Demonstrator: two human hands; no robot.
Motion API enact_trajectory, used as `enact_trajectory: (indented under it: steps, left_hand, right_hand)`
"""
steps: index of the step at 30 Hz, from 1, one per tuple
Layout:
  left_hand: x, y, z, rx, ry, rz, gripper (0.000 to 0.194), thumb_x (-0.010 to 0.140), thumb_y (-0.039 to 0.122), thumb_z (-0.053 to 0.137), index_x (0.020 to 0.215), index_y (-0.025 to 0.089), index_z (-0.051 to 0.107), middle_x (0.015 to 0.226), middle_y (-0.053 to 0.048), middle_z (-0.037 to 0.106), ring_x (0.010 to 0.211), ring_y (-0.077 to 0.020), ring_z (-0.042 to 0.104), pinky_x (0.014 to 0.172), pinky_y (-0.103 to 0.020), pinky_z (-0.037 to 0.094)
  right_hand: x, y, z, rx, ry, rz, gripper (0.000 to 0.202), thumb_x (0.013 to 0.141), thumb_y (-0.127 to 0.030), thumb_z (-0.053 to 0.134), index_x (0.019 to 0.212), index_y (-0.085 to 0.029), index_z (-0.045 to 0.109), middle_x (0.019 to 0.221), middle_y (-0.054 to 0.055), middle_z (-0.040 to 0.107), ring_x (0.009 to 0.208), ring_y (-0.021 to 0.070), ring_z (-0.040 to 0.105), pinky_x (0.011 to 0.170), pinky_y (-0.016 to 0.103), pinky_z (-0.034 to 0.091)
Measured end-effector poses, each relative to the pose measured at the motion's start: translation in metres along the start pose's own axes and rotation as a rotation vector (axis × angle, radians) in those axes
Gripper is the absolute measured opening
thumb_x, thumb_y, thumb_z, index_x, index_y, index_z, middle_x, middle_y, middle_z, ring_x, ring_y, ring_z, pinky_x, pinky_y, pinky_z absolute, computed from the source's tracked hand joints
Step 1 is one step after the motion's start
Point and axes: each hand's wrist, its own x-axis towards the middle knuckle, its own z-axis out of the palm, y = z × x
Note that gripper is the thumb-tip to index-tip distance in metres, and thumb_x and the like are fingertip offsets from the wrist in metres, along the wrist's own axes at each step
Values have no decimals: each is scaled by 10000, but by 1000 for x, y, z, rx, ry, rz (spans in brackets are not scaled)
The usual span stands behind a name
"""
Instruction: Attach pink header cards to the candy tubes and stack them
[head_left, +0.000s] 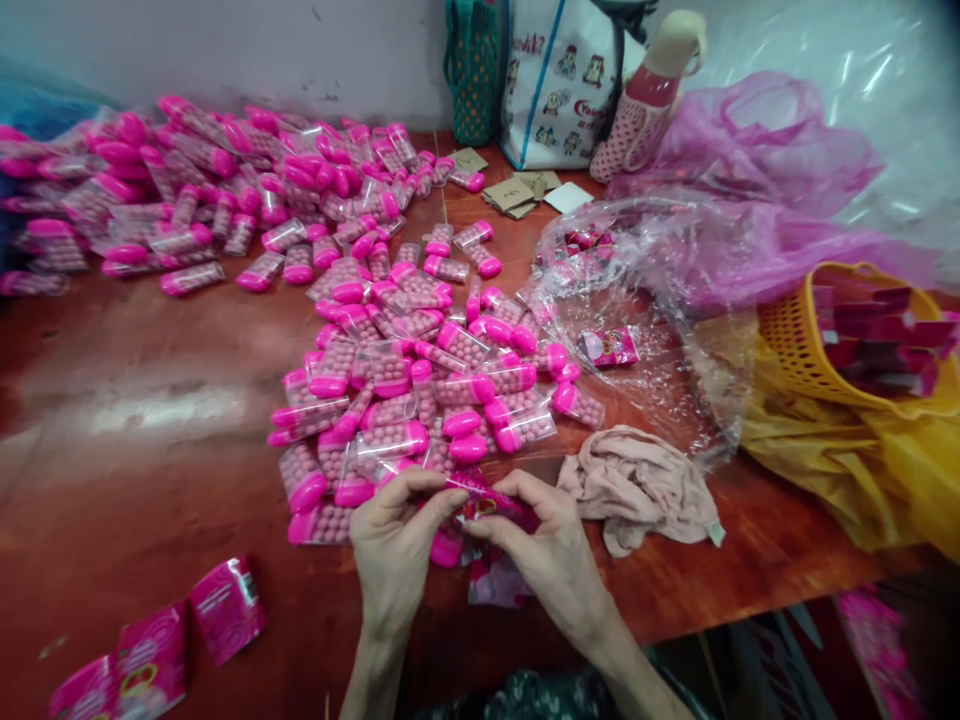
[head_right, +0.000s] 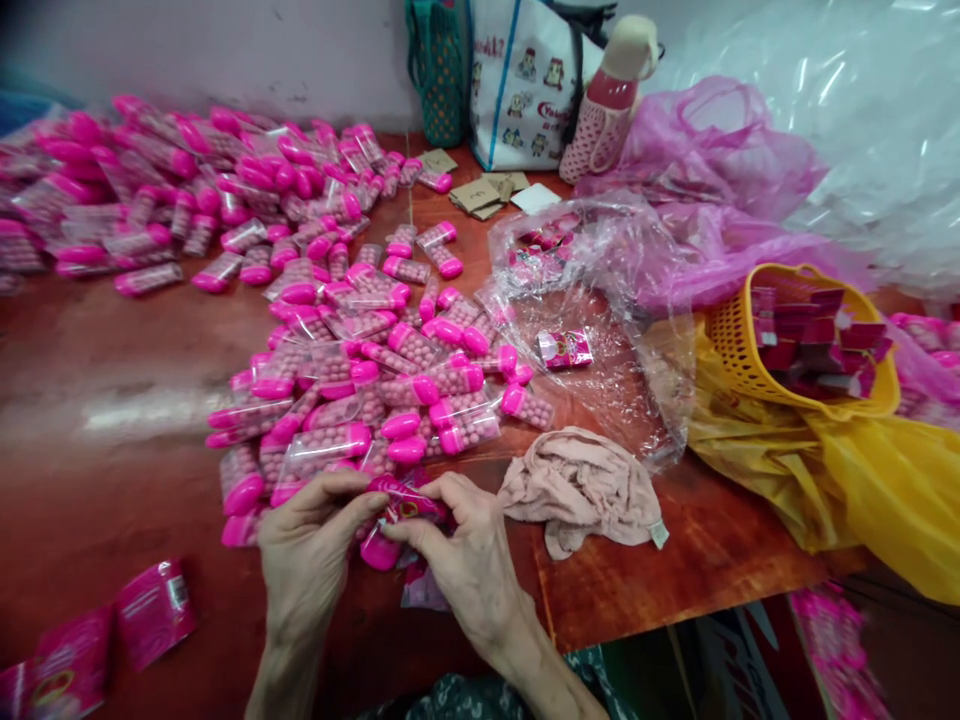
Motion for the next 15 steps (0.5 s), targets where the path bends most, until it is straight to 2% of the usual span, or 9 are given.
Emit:
enact_trajectory:
  steps: [2,4,5,8,10,11,13,15]
  left_hand:
    - [0,-2,0,20,51,44,109,570,167,770,608,178,669,535,33,602,484,-116,539,467,-210,453]
    - [1,-3,-1,15,32,102,94,592,156,758,621,186,673,565,27,618,513,-122,553,494,-216,460]
    - [2,-3,-3,-8,-22,124,87,606,151,750,627,187,674,609,12,641,563,-138,580,531,-229,475]
    - [6,0,-7,-61,-292,107,47,649,144,723,654,182,695,807,-51,691,782,-206,631,680,-287,503]
    - [8,3,-8,-57,-387,53,53,690,147,695,716,182,724,880,-66,691,843,-211,627,720,-284,494]
    - [8,3,-8,-72,-386,19,72,705,154,685,749,184,734,880,-64,692,829,-199,630,706,-269,491]
    - [8,3,-6,-179,-310,-65,81,708,196,689,768,178,740,827,-61,703,742,-180,639,638,-249,490]
    - [8,2,-4,-320,-180,-152,104,648,254,739,710,169,742,710,-55,709,621,-174,636,566,-259,495]
  right_hand:
    - [1,3,5,0,55,5,149,742,-241,689,634,-180,606,618,-37,575,610,129,553,593,235,418]
    - [2,5,7,21,74,-36,156,772,-229,661,632,-176,617,618,-25,574,620,133,550,602,241,418]
    - [2,6,6,35,67,-62,142,786,-221,647,653,-175,634,636,-16,582,634,137,554,612,244,422]
    - [2,2,2,75,-16,-108,125,836,-222,592,760,-184,682,726,8,605,699,143,568,653,250,432]
    - [2,-1,-1,99,-84,-127,161,869,-234,546,820,-194,694,762,13,596,719,140,566,660,248,433]
    - [1,-2,-2,115,-107,-134,179,883,-242,523,849,-201,694,777,14,593,719,137,562,655,245,433]
    - [0,-2,-3,154,-94,-127,182,895,-257,499,933,-219,674,836,17,600,736,139,560,657,245,435]
    - [-3,0,-3,189,38,-107,153,876,-274,532,984,-237,634,898,17,601,791,152,562,686,252,440]
